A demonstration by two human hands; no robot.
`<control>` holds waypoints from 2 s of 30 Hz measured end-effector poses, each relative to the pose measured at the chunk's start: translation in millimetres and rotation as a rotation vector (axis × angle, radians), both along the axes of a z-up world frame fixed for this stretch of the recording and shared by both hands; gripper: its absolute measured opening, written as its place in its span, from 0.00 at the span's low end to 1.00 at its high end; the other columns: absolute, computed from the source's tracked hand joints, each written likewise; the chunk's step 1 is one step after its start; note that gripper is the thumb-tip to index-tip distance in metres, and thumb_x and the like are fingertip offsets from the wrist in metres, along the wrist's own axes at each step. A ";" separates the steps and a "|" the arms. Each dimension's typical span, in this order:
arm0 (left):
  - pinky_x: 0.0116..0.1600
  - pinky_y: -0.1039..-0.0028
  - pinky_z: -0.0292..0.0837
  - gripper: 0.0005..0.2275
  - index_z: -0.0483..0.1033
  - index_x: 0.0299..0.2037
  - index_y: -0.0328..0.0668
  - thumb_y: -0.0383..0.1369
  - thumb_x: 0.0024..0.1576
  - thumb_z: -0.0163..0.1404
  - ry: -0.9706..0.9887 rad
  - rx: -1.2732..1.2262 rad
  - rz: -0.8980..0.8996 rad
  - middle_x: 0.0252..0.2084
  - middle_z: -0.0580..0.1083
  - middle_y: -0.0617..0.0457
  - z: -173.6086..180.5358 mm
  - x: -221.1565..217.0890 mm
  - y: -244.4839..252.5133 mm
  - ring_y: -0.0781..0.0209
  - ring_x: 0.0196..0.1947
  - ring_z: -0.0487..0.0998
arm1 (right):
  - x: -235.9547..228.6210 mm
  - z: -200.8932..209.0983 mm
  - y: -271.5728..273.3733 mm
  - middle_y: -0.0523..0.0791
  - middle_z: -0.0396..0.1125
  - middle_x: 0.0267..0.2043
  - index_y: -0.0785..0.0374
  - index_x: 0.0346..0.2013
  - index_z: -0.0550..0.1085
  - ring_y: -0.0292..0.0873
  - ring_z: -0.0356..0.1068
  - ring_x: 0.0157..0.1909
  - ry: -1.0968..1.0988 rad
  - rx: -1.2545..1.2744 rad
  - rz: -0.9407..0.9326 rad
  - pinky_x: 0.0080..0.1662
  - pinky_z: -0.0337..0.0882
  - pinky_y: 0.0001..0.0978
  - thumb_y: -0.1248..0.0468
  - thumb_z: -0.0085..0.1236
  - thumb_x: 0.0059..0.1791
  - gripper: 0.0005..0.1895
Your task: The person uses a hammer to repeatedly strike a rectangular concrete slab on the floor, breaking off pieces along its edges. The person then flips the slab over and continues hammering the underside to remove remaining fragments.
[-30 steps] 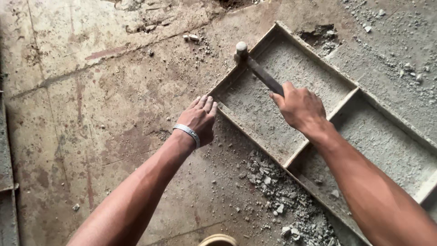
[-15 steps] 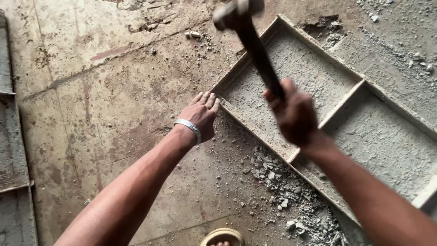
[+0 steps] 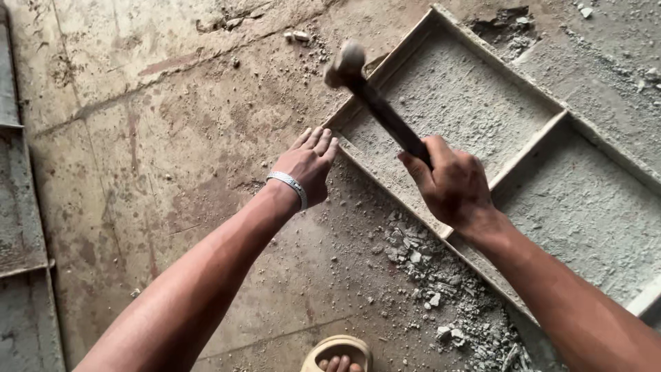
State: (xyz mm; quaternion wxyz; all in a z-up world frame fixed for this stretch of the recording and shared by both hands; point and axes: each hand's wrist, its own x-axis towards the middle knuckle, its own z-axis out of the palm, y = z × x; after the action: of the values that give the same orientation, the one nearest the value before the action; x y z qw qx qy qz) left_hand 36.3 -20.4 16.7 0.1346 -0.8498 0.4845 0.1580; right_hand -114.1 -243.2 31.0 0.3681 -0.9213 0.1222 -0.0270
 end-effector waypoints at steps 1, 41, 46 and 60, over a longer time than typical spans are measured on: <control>0.77 0.62 0.38 0.34 0.51 0.70 0.27 0.29 0.51 0.46 -0.005 0.026 -0.012 0.74 0.50 0.34 -2.5 1.6 -1.0 0.46 0.75 0.48 | 0.1 0.4 1.3 0.39 0.59 0.15 0.63 0.38 0.68 0.32 0.50 0.09 -0.053 -0.016 -0.007 0.09 0.55 0.27 0.45 0.38 0.57 0.24; 0.75 0.62 0.44 0.31 0.56 0.67 0.22 0.33 0.53 0.44 -0.047 0.116 -0.066 0.72 0.55 0.30 2.2 5.4 -12.6 0.43 0.73 0.54 | 40.6 21.0 -81.5 0.42 0.61 0.18 0.62 0.39 0.72 0.40 0.64 0.18 -0.321 -0.074 -0.237 0.22 0.64 0.38 0.41 0.45 0.59 0.26; 0.75 0.61 0.42 0.29 0.53 0.69 0.23 0.30 0.56 0.40 -0.071 0.196 -0.089 0.73 0.52 0.29 -9.4 6.7 -14.9 0.43 0.73 0.54 | 70.5 7.1 -89.0 0.42 0.62 0.18 0.65 0.44 0.66 0.38 0.65 0.17 -0.381 -0.005 -0.323 0.20 0.63 0.36 0.46 0.42 0.62 0.22; 0.77 0.63 0.41 0.33 0.55 0.69 0.24 0.32 0.52 0.45 -0.003 0.111 0.011 0.73 0.53 0.31 2.2 0.2 -11.9 0.44 0.75 0.51 | 70.3 22.7 -124.5 0.43 0.62 0.21 0.68 0.46 0.66 0.36 0.59 0.15 -0.043 0.569 -0.568 0.16 0.60 0.31 0.52 0.47 0.58 0.19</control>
State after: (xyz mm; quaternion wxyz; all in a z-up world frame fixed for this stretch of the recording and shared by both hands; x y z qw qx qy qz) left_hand 36.5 -32.3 18.8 0.1815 -0.8440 0.4700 0.1839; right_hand -43.8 -367.7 53.7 0.5889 -0.7113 0.3670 -0.1121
